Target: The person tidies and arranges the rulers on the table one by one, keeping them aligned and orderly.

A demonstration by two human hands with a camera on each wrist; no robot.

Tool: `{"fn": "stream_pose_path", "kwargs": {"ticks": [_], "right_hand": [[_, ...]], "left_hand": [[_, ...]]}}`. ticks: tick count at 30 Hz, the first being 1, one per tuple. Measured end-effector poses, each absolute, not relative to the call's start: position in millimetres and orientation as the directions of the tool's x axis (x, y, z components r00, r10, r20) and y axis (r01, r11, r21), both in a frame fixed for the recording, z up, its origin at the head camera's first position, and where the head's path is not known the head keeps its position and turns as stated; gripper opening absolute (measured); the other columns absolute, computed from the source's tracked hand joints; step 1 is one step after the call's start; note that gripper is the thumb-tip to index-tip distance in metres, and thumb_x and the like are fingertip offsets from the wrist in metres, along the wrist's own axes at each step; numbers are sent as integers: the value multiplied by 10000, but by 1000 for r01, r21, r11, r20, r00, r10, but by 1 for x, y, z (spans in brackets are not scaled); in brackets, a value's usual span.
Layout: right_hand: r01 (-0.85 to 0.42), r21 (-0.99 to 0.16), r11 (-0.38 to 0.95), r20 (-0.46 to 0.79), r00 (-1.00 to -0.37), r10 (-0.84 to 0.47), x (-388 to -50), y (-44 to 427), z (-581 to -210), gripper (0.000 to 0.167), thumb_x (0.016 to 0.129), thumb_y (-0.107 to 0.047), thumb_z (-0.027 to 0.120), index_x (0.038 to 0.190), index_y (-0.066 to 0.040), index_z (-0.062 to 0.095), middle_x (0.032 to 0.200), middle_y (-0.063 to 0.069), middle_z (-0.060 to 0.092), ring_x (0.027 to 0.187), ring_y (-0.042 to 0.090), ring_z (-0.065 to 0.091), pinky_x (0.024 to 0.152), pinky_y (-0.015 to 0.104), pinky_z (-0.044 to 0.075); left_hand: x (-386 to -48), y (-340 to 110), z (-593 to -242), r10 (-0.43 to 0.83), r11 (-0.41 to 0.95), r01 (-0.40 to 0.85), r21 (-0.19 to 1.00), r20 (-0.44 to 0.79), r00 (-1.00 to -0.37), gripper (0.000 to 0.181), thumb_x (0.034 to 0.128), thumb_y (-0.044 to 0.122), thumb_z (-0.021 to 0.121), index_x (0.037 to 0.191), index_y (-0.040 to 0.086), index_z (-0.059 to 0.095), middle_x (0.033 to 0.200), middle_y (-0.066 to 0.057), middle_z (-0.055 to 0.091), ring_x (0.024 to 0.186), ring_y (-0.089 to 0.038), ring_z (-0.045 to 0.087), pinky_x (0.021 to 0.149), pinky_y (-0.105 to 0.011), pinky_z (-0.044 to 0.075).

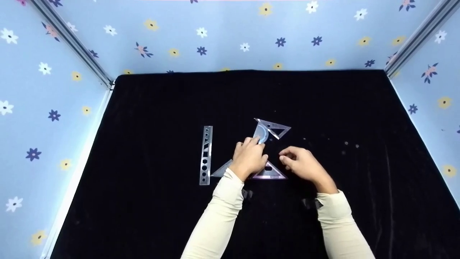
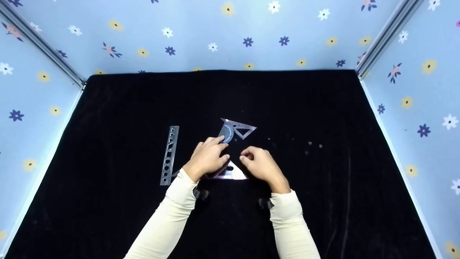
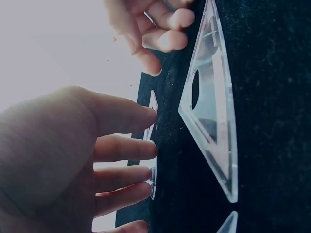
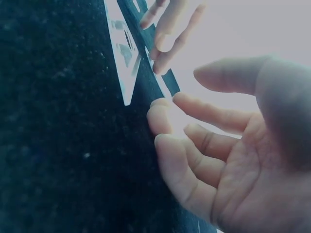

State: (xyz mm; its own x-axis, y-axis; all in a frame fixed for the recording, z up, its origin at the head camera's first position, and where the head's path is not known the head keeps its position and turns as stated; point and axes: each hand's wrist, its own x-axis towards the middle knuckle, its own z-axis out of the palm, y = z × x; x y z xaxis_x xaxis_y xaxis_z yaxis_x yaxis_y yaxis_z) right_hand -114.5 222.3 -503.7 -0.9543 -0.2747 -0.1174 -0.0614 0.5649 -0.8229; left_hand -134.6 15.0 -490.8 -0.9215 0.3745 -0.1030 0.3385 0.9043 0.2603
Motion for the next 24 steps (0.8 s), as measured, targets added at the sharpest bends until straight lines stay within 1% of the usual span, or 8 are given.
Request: {"fn": "stream_pose_path", "kwargs": {"ticks": [6,9,12,14,17,19,22,24], "right_hand": [[-35,-855,518,-112,-962,-250,-124,218,-509,195,964,-118,641,1098,18,683,854,123,689,680,197,643,567,270,533],[-22,-869,494,-101,-970,-220,-129,217,-512,219,968,-106,633,1129,38,668,917,137,692,707,223,661,567,271,541],[-5,-886,465,-90,-979,-182,-133,217,-512,251,976,-103,622,1174,48,651,989,163,683,746,277,683,580,299,558],[6,-899,438,-88,-982,-167,-136,218,-510,283,982,-107,613,1211,58,634,1048,196,674,790,319,694,602,330,571],[21,-915,404,-89,-985,-151,-139,218,-508,318,985,-102,603,1252,70,611,1134,234,655,847,359,698,631,356,581],[27,-918,395,-89,-986,-138,-140,218,-508,337,985,-99,598,1276,72,598,1167,243,647,862,352,700,635,343,578],[41,-915,401,-96,-988,-118,-137,219,-511,363,986,-101,596,1312,57,580,1162,252,648,855,322,704,629,309,569],[48,-912,407,-102,-988,-113,-133,221,-515,385,985,-91,599,1338,57,563,1214,254,629,856,301,705,628,297,564]], "left_hand": [[-138,14,-488,357,920,327,218,-116,-927,435,954,396,601,1293,133,679,1434,-49,552,1221,-261,527,954,-466,431],[-138,16,-486,354,924,320,210,-151,-923,473,956,408,601,1315,105,652,1440,-68,540,1221,-262,520,968,-471,420],[-137,19,-485,349,928,314,199,-176,-920,490,960,411,594,1331,94,638,1459,-80,519,1241,-261,497,989,-483,404],[-137,21,-484,343,932,312,184,-179,-922,464,961,412,592,1297,100,663,1451,-77,523,1241,-262,491,986,-490,402],[-138,23,-483,334,937,309,162,-169,-927,406,957,417,589,1205,123,718,1386,-67,559,1209,-262,496,952,-493,415],[-139,24,-482,326,941,303,151,-159,-932,382,954,422,589,1160,136,736,1340,-62,575,1192,-264,498,931,-493,424],[-140,25,-481,310,948,293,126,-154,-938,357,951,427,590,1122,160,753,1318,-55,581,1183,-271,499,920,-491,431],[-140,26,-480,306,951,292,105,-163,-938,343,949,429,592,1101,174,764,1309,-55,586,1176,-277,503,917,-486,435]]}}
